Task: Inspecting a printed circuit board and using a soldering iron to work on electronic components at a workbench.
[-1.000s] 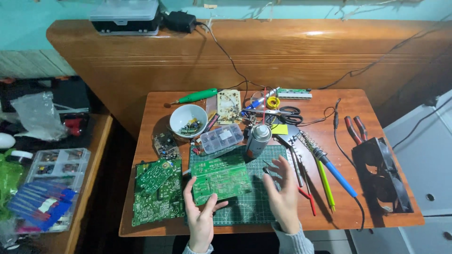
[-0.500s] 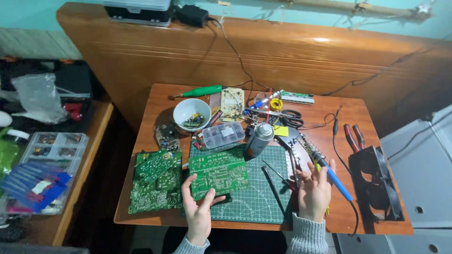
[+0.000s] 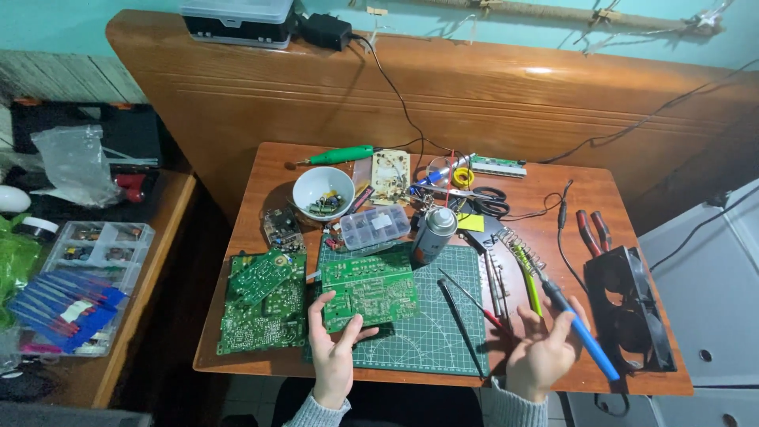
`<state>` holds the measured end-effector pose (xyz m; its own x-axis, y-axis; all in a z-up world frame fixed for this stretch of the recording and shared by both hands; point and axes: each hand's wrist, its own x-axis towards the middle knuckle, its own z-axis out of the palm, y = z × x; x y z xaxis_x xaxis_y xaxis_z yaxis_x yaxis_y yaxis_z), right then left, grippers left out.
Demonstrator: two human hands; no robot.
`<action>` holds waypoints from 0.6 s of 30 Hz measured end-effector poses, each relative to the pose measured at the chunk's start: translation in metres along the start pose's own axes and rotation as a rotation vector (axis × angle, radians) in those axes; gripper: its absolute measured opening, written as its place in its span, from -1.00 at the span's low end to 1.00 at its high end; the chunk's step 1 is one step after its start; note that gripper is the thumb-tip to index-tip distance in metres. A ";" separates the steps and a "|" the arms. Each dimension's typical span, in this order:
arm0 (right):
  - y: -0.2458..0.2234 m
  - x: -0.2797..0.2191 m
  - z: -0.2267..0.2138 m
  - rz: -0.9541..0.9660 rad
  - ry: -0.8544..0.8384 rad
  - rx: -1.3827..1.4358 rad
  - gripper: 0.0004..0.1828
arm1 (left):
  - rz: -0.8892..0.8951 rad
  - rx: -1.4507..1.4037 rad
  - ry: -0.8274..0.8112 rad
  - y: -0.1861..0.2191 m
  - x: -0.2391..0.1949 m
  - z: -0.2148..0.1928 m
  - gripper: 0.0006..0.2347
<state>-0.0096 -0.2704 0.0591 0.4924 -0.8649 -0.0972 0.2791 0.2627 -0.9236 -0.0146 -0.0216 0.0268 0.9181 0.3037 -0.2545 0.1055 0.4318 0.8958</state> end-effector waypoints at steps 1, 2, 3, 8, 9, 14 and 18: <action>0.002 -0.002 -0.007 0.001 -0.002 0.001 -0.75 | 0.002 0.000 0.002 0.001 -0.001 -0.001 -0.60; 0.004 -0.004 -0.014 -0.060 -0.032 -0.028 -0.85 | 0.005 0.013 0.004 0.001 -0.002 -0.001 -0.60; 0.006 -0.005 -0.021 -0.122 -0.063 -0.057 -0.95 | 0.008 0.025 0.007 0.002 -0.002 -0.001 -0.61; 0.034 0.002 -0.060 -0.241 -0.035 -0.141 -0.88 | 0.083 0.142 -0.014 -0.006 -0.004 -0.006 -0.62; 0.038 0.001 -0.064 -0.265 -0.043 -0.120 -0.83 | 0.093 0.167 -0.028 -0.006 -0.005 -0.006 -0.62; 0.039 -0.025 -0.042 -0.196 -0.280 -0.076 -0.85 | 0.043 0.123 -0.012 -0.008 -0.003 -0.008 -0.63; 0.060 -0.030 -0.024 -0.127 -0.525 0.122 -0.87 | 0.122 0.160 -0.041 -0.008 0.002 -0.011 -0.64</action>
<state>-0.0270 -0.2388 -0.0023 0.7847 -0.5720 0.2388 0.4414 0.2451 -0.8632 -0.0175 -0.0145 0.0150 0.9421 0.3097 -0.1284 0.0486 0.2525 0.9664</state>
